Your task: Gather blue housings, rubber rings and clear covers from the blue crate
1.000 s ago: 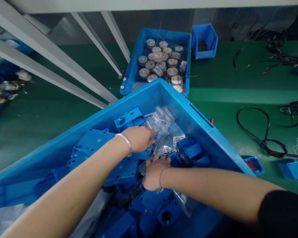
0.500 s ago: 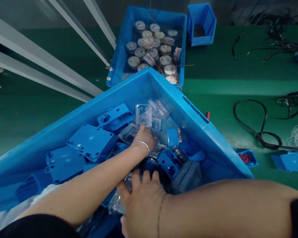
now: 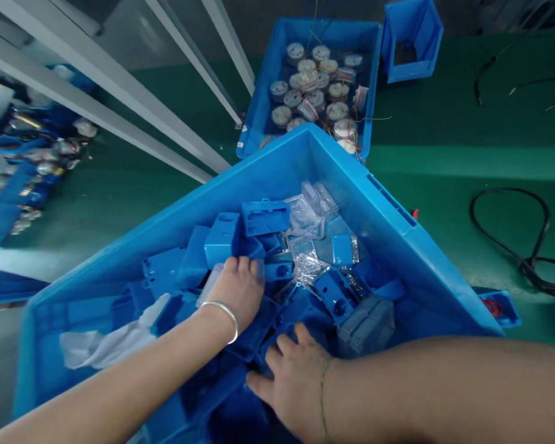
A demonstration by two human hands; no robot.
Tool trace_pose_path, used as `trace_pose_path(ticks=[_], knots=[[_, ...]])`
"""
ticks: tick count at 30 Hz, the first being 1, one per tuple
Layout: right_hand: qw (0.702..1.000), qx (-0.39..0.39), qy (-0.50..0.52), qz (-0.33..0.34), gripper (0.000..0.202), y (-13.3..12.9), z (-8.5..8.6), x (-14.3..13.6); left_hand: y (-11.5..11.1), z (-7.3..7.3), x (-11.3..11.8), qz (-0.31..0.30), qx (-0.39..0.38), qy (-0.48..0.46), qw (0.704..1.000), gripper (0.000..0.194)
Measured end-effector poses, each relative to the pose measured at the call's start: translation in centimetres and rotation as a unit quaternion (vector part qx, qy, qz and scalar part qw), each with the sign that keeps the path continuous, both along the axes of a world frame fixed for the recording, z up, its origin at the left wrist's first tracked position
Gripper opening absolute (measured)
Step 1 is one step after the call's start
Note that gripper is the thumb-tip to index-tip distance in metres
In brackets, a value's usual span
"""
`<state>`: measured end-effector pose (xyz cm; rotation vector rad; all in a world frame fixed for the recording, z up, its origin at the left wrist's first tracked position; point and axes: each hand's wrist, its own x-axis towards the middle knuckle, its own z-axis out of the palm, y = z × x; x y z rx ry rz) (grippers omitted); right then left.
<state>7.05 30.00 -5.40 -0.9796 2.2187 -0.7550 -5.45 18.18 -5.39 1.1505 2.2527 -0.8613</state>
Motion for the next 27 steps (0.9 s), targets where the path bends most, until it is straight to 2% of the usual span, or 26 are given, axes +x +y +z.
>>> trace_pose_path(ticks=[3,5,8,10,14,18,21,22,23,24,25,26,27], knots=[[0.996,0.042,0.045,0.068,0.068,-0.3,-2.2,1.1,-2.7,0.5,1.1,0.021,0.003,0.018,1.000,0.036],[0.991,0.061,0.067,0.101,0.072,-0.5,-3.2,1.4,-4.3,0.7,2.0,0.022,0.038,0.038,0.998,0.041],[0.985,0.076,0.085,0.130,0.070,-0.1,-3.7,1.4,-6.2,1.5,3.7,0.032,0.106,0.064,0.992,0.042],[0.983,0.090,0.100,0.122,0.072,1.1,-3.6,1.3,-7.6,2.2,5.3,0.053,0.135,0.065,0.987,0.041],[0.973,0.139,0.162,0.085,0.083,5.3,-3.6,0.2,-11.8,3.8,9.6,0.138,0.170,0.092,0.971,0.045],[0.954,0.209,0.215,-0.019,0.078,9.6,-3.8,-3.0,-16.1,4.7,15.1,0.264,0.180,0.081,0.944,0.052],[0.919,0.258,0.259,-0.144,0.068,10.7,-3.1,-5.0,-17.1,4.8,18.8,0.271,0.187,0.036,0.943,0.063],[0.910,0.258,0.273,-0.174,0.064,10.4,-2.6,-5.0,-16.9,4.6,19.7,0.257,0.192,0.037,0.947,0.068],[0.913,0.237,0.283,-0.173,0.060,9.6,-2.2,-4.6,-16.4,4.2,20.3,0.236,0.198,0.037,0.951,0.073],[0.929,0.196,0.282,-0.134,0.056,8.6,-1.8,-3.8,-15.8,3.7,20.8,0.209,0.208,0.032,0.955,0.077],[0.951,0.143,0.269,-0.059,0.051,7.2,-1.6,-2.7,-15.0,3.1,20.9,0.177,0.223,0.016,0.958,0.077],[0.965,0.089,0.243,0.043,0.047,5.6,-1.7,-1.5,-14.1,2.3,20.9,0.140,0.242,-0.014,0.960,0.071],[0.965,0.055,0.210,0.145,0.040,4.1,-2.0,-0.1,-13.2,1.5,20.6,0.097,0.262,-0.058,0.959,0.064]])
